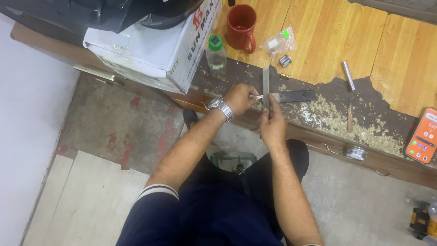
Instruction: The person files a small cylindrical metal part on a wooden workbench using a metal file. They repeatedly hold the part with the left hand and file its surface with the right hand, pausing occasionally to inspect the part before resuming filing.
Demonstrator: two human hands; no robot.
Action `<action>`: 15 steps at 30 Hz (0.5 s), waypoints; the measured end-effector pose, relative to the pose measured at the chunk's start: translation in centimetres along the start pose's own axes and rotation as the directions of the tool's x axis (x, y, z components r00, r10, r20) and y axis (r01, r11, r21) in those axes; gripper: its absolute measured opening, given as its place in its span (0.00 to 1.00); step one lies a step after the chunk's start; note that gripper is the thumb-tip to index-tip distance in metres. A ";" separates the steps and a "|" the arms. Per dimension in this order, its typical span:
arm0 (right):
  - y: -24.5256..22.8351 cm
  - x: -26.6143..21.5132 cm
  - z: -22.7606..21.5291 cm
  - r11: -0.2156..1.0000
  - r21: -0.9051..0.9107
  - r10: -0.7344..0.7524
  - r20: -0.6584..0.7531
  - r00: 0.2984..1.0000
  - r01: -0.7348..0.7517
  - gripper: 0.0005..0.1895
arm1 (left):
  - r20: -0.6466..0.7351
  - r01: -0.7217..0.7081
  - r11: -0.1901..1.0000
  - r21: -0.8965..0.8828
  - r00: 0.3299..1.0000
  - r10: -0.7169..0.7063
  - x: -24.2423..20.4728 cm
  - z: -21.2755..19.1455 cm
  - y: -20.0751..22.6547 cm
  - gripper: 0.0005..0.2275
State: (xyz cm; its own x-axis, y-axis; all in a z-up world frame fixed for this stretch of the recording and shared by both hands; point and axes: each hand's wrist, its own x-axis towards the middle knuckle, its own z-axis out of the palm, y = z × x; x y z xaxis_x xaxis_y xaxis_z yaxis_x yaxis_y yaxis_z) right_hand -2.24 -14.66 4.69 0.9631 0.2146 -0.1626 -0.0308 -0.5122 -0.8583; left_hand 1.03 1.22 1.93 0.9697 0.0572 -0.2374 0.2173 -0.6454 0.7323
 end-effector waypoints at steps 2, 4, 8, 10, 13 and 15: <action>0.5 0.2 0.0 1.000 0.007 0.005 0.006 1.000 -0.005 0.24 | -0.013 -0.011 1.000 0.017 1.000 0.011 0.3 0.5 -0.4 0.10; 0.2 0.1 -0.2 1.000 0.015 0.015 0.012 1.000 -0.016 0.24 | -0.020 -0.020 0.999 0.035 1.000 0.021 0.8 1.1 -1.0 0.10; 0.3 0.2 -0.3 0.999 0.039 -0.007 -0.001 1.000 0.007 0.24 | -0.024 -0.032 0.999 0.025 0.999 0.033 1.5 2.0 -1.9 0.10; 0.9 0.4 0.0 0.999 0.043 -0.016 -0.007 1.000 0.016 0.23 | -0.026 -0.033 0.999 0.015 0.999 0.034 1.1 1.6 -1.4 0.10; 1.0 0.3 0.0 0.998 0.052 -0.017 -0.018 1.000 0.017 0.24 | -0.028 -0.018 1.000 0.014 0.999 0.019 -0.2 0.2 0.3 0.10; 1.0 0.2 0.1 0.998 0.060 -0.016 -0.025 1.000 0.017 0.24 | -0.034 -0.008 1.000 0.007 0.999 0.009 -1.0 -0.6 1.1 0.09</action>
State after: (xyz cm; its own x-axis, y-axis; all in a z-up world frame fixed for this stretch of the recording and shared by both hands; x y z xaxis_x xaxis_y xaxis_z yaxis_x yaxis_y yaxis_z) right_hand -2.05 -15.06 3.75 0.9698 0.2018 -0.1369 -0.0302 -0.4577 -0.8886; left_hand 0.41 0.88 3.35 0.9748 0.0776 -0.2091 0.2084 -0.6510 0.7299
